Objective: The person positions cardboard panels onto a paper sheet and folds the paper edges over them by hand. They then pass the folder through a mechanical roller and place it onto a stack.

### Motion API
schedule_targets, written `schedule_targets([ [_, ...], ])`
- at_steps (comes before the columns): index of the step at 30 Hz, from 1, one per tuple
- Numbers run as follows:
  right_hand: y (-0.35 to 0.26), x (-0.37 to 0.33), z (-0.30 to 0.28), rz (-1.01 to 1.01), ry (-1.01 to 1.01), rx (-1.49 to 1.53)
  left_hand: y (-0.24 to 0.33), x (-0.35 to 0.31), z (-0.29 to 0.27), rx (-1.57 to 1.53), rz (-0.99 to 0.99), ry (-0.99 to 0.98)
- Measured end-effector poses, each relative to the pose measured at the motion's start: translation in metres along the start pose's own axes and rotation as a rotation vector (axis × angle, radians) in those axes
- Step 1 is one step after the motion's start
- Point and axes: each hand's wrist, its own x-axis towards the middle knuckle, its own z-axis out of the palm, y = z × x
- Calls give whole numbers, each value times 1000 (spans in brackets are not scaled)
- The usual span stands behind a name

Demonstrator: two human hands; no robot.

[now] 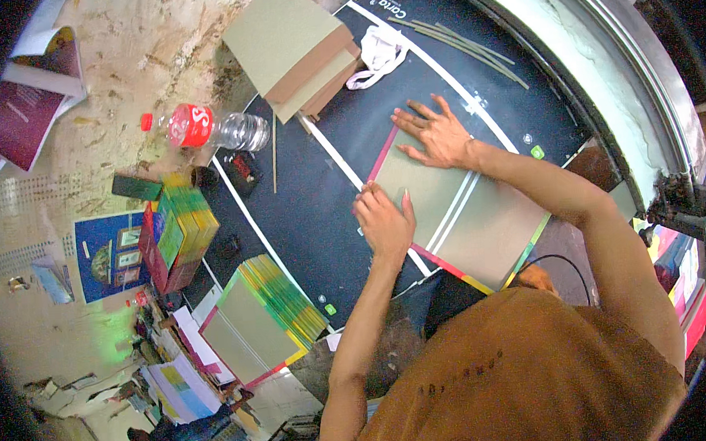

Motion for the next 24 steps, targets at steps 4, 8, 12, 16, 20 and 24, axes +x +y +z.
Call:
schedule_targets([
  [4,-11,-1,12,-97,95,-41,-2,-4,2,-57,-26,0],
  [8,-20,0,14,-381,-23,-18,-3,-3,7,-75,-20,15],
  [12,-2,-5,14,-184,14,-2,5,10,-14,-47,-99,-194],
  [16,-7,-5,-2,-46,-78,76,10,44,11,-26,-4,64],
  [20,-10,-5,1,39,89,16,20,35,24,-85,0,-63],
  [24,-9,-7,6,54,110,-43,-16,-9,5,12,22,-238],
])
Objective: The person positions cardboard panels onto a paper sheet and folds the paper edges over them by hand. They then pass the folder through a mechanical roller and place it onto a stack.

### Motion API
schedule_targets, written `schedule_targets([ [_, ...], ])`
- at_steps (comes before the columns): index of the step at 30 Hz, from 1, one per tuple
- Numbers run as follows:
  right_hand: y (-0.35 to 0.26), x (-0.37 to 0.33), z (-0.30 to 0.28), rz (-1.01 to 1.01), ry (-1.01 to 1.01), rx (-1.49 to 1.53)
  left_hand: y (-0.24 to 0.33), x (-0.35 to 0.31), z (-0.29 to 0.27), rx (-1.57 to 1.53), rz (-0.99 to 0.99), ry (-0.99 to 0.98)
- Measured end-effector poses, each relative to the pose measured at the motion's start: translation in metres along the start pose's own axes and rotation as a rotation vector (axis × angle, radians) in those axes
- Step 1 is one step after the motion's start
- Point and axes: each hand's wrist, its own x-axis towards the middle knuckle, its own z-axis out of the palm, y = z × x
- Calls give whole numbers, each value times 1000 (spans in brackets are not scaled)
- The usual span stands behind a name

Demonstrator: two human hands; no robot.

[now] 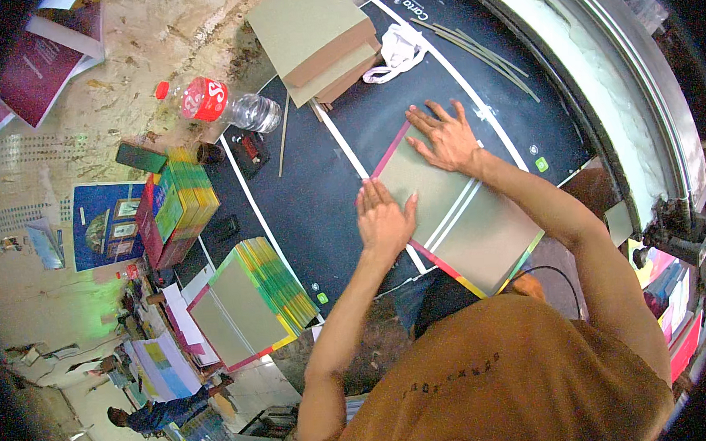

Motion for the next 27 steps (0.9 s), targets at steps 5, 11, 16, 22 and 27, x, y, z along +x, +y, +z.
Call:
schedule_targets([
  [5,-12,8,-5,-13,59,72,-91,89,-67,-488,-78,-213],
  [11,35,-17,-18,149,47,231,-27,112,23,-19,32,370],
  [16,61,-117,-115,836,62,310,-53,92,30,-225,-93,611],
  [22,52,-256,-106,1397,-205,1149,-61,90,23,-609,-5,716],
  [27,33,-232,-116,1290,52,1408,-35,29,-16,-886,-20,609],
])
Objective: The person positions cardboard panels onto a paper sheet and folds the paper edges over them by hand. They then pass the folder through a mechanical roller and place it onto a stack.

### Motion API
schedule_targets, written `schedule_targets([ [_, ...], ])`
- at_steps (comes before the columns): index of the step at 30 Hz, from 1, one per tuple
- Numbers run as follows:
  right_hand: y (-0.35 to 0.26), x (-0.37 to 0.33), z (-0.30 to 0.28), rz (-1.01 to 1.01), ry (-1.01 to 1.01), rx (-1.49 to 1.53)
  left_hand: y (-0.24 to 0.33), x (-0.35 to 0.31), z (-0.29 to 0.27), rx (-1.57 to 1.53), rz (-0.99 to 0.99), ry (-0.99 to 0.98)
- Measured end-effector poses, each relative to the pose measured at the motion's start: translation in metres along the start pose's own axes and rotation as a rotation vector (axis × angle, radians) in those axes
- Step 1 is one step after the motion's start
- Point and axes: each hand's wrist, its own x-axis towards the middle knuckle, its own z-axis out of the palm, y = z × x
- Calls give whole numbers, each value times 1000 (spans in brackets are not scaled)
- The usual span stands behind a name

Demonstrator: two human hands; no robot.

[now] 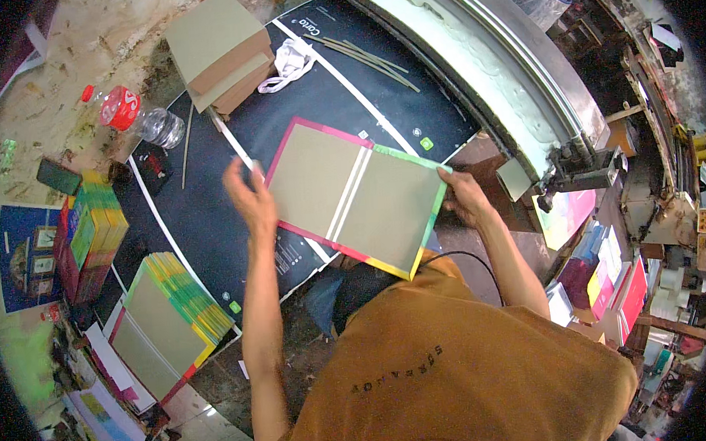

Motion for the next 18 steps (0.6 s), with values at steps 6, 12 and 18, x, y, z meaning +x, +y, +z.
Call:
schedule_targets([
  [6,-36,17,48,-88,-33,37,195,-127,-40,150,417,-638],
  [12,-71,-8,84,-477,-62,-347,123,-143,-43,-31,337,-63],
  [18,-68,-81,136,-1730,-400,-1267,119,-126,-57,-130,225,133],
])
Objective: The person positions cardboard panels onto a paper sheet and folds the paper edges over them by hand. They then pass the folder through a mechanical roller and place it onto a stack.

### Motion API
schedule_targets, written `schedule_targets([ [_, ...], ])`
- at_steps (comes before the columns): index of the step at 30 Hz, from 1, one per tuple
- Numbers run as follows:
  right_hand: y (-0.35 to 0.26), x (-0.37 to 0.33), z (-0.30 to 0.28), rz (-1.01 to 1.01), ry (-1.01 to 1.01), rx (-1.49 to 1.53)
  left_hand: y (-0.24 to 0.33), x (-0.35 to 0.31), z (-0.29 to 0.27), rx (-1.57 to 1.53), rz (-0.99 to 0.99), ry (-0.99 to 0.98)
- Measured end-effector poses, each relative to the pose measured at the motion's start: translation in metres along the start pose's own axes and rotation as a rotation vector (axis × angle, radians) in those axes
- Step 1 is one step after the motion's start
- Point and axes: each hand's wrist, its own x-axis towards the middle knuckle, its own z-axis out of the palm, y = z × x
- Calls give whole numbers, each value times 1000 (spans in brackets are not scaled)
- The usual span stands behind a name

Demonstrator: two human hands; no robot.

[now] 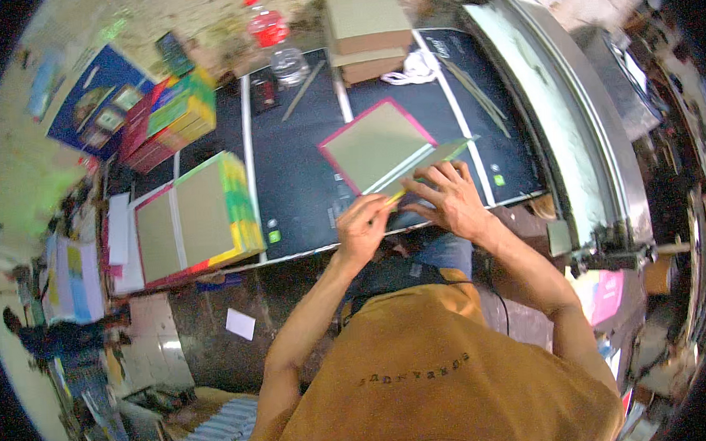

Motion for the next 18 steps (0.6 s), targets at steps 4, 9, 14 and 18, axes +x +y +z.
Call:
schedule_targets([
  [4,18,22,22,-239,74,105,13,19,-10,-14,11,-88],
  [9,0,51,-24,65,420,509,87,94,-77,173,183,208],
  [14,43,61,2,691,562,1183,54,93,-77,154,28,449],
  [18,110,32,105,1026,429,1557,-5,80,9,339,26,22],
])
